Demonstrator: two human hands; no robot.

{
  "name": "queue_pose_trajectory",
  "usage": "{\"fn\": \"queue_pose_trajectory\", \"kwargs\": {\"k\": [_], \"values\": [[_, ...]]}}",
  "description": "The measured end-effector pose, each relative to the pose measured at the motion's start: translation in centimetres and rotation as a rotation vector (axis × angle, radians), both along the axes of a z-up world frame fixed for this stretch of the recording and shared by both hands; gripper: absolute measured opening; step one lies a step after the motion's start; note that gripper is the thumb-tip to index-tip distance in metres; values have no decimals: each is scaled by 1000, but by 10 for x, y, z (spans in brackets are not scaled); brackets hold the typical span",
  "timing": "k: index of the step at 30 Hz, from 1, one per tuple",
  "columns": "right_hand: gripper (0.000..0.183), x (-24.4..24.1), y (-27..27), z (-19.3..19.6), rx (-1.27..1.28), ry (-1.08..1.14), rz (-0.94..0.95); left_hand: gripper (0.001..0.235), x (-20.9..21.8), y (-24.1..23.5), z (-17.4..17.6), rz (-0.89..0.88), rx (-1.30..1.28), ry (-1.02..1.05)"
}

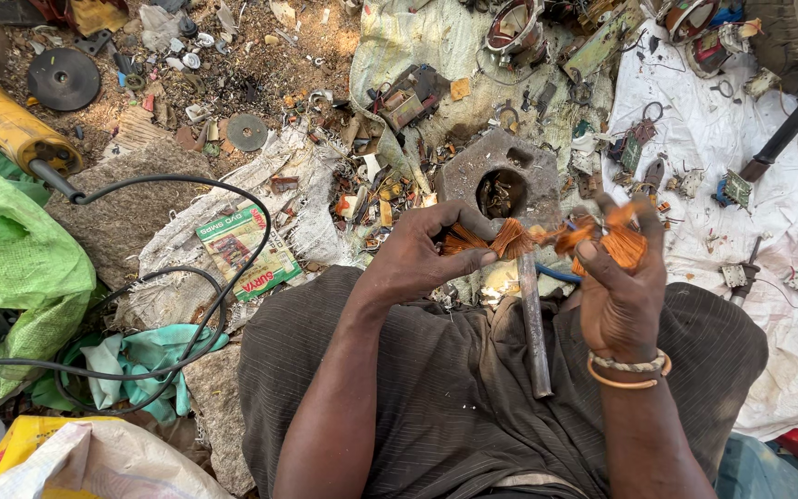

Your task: The person sits on the ground and uses a hammer and pliers to break apart and separate copper windings from a motor component. They repeatedly strike the component on a metal block, pull out copper strands, and place them into a container.

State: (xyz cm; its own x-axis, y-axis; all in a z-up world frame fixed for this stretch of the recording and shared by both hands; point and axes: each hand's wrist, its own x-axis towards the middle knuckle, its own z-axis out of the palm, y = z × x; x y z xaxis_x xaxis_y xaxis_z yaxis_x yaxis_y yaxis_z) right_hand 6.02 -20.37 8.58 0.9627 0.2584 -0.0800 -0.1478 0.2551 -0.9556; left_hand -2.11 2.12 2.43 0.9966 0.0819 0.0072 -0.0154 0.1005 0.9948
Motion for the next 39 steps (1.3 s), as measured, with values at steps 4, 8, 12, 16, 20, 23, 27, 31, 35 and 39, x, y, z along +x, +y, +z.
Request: {"fn": "queue_pose_trajectory", "kwargs": {"k": [4, 8, 12, 16, 20, 23, 27, 31, 35, 39], "values": [[82, -6, -4, 14, -182, -404, 52, 55, -1, -1, 3, -25, -49, 17], [52, -19, 0, 13, -780, -802, 163, 53, -5, -4, 13, -101, 121, -132], [33, -24, 11, -2, -740, -761, 250, 54, -2, -2, 21, -159, 100, -240], [32, -33, 11, -16, -526, -496, 164, 54, -8, -3, 16, -180, 114, -235], [30, -30, 5, -15, -543, -539, 172, 55, -2, -2, 16, -165, 56, -327], [31, -29, 5, -14, -584, -554, 196, 54, -3, 0, 16, -164, 43, -315], [31, -31, 6, -16, -465, -478, 215, 50, -5, 0, 15, -194, -25, -188], [29, -31, 2, -16, -461, -447, 230, 47, -3, -2, 14, -186, -95, -176], [26, -31, 2, -18, -432, -509, 273, 39, -3, -2, 13, -145, 24, -148], [24, -33, -1, -27, -327, -499, 290, 35, -4, -4, 11, -103, 70, -122]]}}
